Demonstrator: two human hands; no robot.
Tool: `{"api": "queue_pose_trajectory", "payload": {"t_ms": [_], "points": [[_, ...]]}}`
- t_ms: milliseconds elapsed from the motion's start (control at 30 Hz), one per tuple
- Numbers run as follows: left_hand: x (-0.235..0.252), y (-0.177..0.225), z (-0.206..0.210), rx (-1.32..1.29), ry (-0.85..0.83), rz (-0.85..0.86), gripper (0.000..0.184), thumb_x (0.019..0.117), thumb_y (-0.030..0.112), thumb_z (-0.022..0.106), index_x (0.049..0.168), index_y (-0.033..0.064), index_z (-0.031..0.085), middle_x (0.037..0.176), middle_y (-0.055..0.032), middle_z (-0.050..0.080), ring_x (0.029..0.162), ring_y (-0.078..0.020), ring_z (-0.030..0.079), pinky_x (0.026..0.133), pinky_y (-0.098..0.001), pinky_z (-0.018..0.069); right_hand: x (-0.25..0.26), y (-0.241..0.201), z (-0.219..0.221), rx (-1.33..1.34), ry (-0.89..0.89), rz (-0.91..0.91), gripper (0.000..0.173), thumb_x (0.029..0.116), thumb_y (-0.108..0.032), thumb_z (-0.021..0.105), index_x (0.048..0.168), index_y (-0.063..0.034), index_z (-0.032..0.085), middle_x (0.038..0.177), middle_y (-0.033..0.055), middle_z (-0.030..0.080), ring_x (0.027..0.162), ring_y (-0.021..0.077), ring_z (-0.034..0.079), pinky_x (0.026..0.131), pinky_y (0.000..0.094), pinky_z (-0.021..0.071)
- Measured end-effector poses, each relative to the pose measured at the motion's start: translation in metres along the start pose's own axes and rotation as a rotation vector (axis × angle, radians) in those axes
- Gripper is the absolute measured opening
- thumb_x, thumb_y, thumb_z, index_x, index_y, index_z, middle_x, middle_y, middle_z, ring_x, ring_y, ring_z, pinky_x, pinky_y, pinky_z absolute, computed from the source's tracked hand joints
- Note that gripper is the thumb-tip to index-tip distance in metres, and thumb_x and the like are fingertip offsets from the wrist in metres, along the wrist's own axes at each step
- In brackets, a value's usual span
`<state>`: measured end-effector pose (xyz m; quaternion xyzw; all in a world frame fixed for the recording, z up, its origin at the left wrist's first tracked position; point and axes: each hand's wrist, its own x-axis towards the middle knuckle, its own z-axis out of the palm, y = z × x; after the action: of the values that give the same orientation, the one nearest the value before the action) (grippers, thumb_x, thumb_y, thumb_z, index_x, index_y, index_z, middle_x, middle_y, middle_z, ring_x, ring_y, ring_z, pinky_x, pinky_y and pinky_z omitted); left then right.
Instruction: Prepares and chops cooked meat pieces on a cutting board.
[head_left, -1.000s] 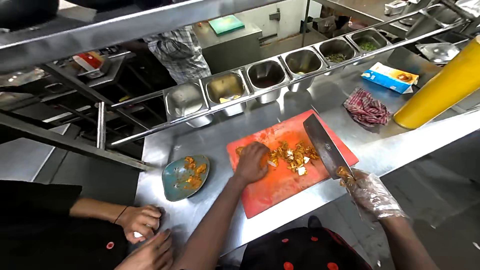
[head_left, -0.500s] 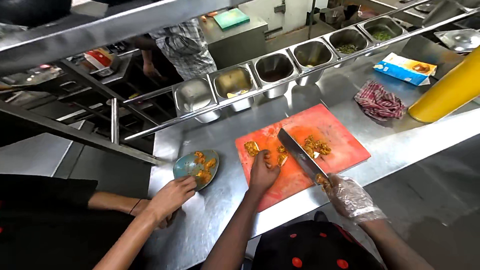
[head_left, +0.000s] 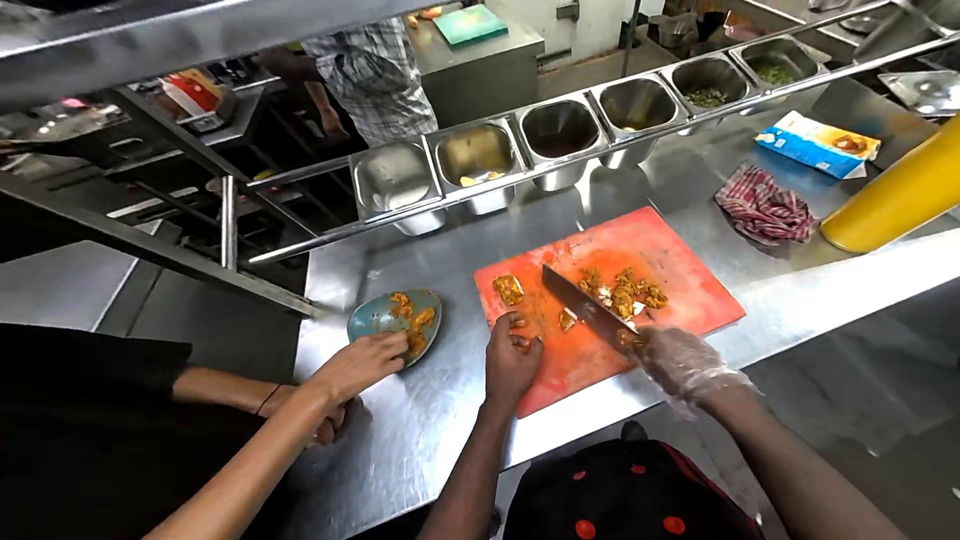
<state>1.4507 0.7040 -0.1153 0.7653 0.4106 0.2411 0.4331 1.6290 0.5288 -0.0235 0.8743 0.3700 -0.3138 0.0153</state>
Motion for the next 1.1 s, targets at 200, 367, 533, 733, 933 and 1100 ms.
{"api": "queue_pose_trajectory", "payload": {"t_ms": [200, 367, 533, 733, 933, 1100], "points": [[0.013, 0.024, 0.018, 0.063, -0.19, -0.033, 0.053, 0.0874, 0.014, 0.075, 0.136, 0.0073, 0.056, 0.127, -0.0126, 0.066, 0.103, -0.0234, 0.07, 0.087, -0.046, 0.0597, 0.002, 0.083, 0.001, 0.326, 0.353, 0.211, 0.033, 0.1076, -0.032, 0.052, 0.113, -0.0048, 0.069, 0.099, 0.0229, 0.07, 0.093, 0.0422, 0.069, 0.082, 0.0638, 0.0535], [0.043, 0.041, 0.035, 0.192, -0.234, 0.066, 0.062, 0.0853, 0.019, 0.076, 0.143, 0.0106, 0.054, 0.142, -0.0141, 0.057, 0.13, -0.0317, 0.055, 0.105, -0.0542, 0.0487, -0.002, 0.093, 0.011, 0.188, 0.259, 0.363, 0.027, 0.1018, -0.027, 0.061, 0.113, -0.0036, 0.067, 0.106, 0.0234, 0.07, 0.1, 0.0429, 0.069, 0.084, 0.0625, 0.055], [0.067, 0.051, 0.049, 0.271, -0.345, 0.077, 0.077, 0.0838, 0.02, 0.076, 0.153, 0.0131, 0.043, 0.148, -0.0167, 0.052, 0.137, -0.0369, 0.049, 0.109, -0.0583, 0.044, -0.005, 0.035, 0.019, 0.131, 0.114, 0.303, 0.031, 0.1038, -0.032, 0.052, 0.12, -0.0094, 0.065, 0.115, 0.0182, 0.07, 0.109, 0.0386, 0.068, 0.088, 0.0587, 0.0547], [0.071, 0.046, 0.043, 0.162, -0.498, 0.047, 0.085, 0.0838, 0.012, 0.076, 0.158, 0.0164, 0.034, 0.148, -0.0136, 0.054, 0.132, -0.0326, 0.055, 0.105, -0.0561, 0.049, 0.015, 0.043, 0.022, 0.266, 0.088, 0.085, 0.03, 0.1037, -0.028, 0.057, 0.121, -0.0049, 0.067, 0.113, 0.0211, 0.07, 0.108, 0.0391, 0.067, 0.094, 0.0589, 0.0517], [0.066, 0.033, 0.019, -0.015, -0.419, -0.046, 0.074, 0.0854, 0.005, 0.073, 0.151, 0.0133, 0.042, 0.146, -0.0116, 0.053, 0.119, -0.0278, 0.061, 0.094, -0.0501, 0.0544, 0.018, 0.081, 0.029, 0.475, 0.141, 0.084, 0.027, 0.1053, -0.024, 0.057, 0.119, -0.0027, 0.067, 0.106, 0.0209, 0.07, 0.098, 0.0358, 0.068, 0.091, 0.0567, 0.0529], [0.052, 0.025, 0.027, 0.149, -0.459, 0.003, 0.086, 0.0808, 0.018, 0.08, 0.155, 0.0137, 0.038, 0.146, -0.0129, 0.054, 0.132, -0.0328, 0.053, 0.104, -0.0541, 0.0495, 0.02, 0.069, 0.044, 0.618, 0.018, 0.013, 0.031, 0.1076, -0.025, 0.052, 0.124, -0.002, 0.064, 0.103, 0.0185, 0.068, 0.088, 0.0284, 0.068, 0.083, 0.0488, 0.0561]]}}
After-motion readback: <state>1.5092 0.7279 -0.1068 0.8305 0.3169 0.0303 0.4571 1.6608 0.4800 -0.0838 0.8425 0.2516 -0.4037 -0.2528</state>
